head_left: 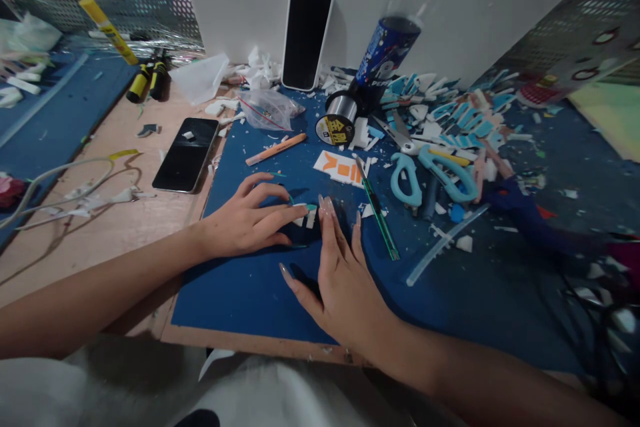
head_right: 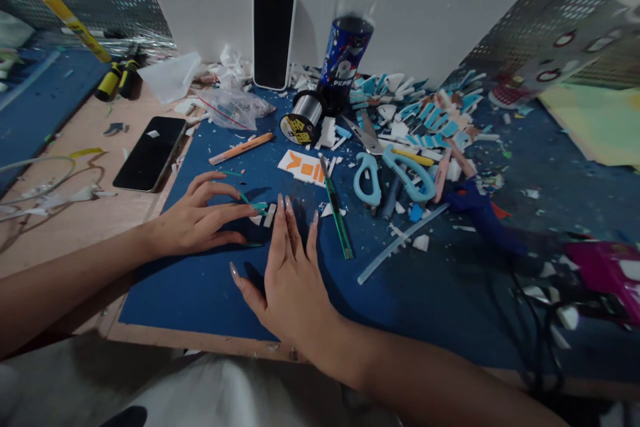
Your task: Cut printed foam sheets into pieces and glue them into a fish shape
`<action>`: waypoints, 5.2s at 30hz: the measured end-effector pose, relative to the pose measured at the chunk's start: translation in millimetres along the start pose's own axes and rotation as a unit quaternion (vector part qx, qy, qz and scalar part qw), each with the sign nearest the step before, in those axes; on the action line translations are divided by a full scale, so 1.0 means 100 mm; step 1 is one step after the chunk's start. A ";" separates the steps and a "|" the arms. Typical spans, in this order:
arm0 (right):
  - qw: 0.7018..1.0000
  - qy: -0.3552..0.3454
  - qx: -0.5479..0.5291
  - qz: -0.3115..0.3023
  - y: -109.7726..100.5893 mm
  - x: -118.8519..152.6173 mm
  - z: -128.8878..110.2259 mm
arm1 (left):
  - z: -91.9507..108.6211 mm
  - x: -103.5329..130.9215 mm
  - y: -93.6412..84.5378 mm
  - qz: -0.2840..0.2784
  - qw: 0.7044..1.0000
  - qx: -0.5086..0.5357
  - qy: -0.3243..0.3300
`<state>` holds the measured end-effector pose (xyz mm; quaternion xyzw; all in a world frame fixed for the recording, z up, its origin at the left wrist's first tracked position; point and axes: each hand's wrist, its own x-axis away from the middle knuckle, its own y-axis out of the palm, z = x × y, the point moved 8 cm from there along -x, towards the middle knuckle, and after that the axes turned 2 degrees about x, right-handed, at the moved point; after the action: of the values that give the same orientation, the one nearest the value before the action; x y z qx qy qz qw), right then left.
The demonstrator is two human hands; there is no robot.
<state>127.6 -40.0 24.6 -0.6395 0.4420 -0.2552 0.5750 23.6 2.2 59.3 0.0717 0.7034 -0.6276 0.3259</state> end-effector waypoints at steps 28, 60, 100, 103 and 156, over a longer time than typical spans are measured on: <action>0.977 0.019 -0.201 0.065 -0.26 -0.25 0.46 | -0.34 0.10 0.15 -0.061 0.952 0.234 -0.187; 0.985 0.094 -0.058 0.135 -0.45 -0.27 0.73 | -0.39 0.09 0.06 -0.036 0.957 0.206 -0.203; 0.964 0.117 -0.230 0.062 -0.89 -0.48 1.26 | -0.73 -0.09 0.03 -0.020 0.965 0.003 -0.260; 0.971 0.086 -0.225 -0.004 -0.82 -0.58 1.20 | -0.70 -0.05 0.09 -0.035 0.964 -0.015 -0.262; 0.983 -0.112 0.126 -0.069 -0.38 -0.43 1.27 | -0.75 -0.29 0.58 -0.150 0.973 0.146 -0.101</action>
<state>223.0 59.5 42.8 -0.6149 0.2942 -0.2751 0.6780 48.2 92.7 26.4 -0.0518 0.5701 -0.7694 0.2834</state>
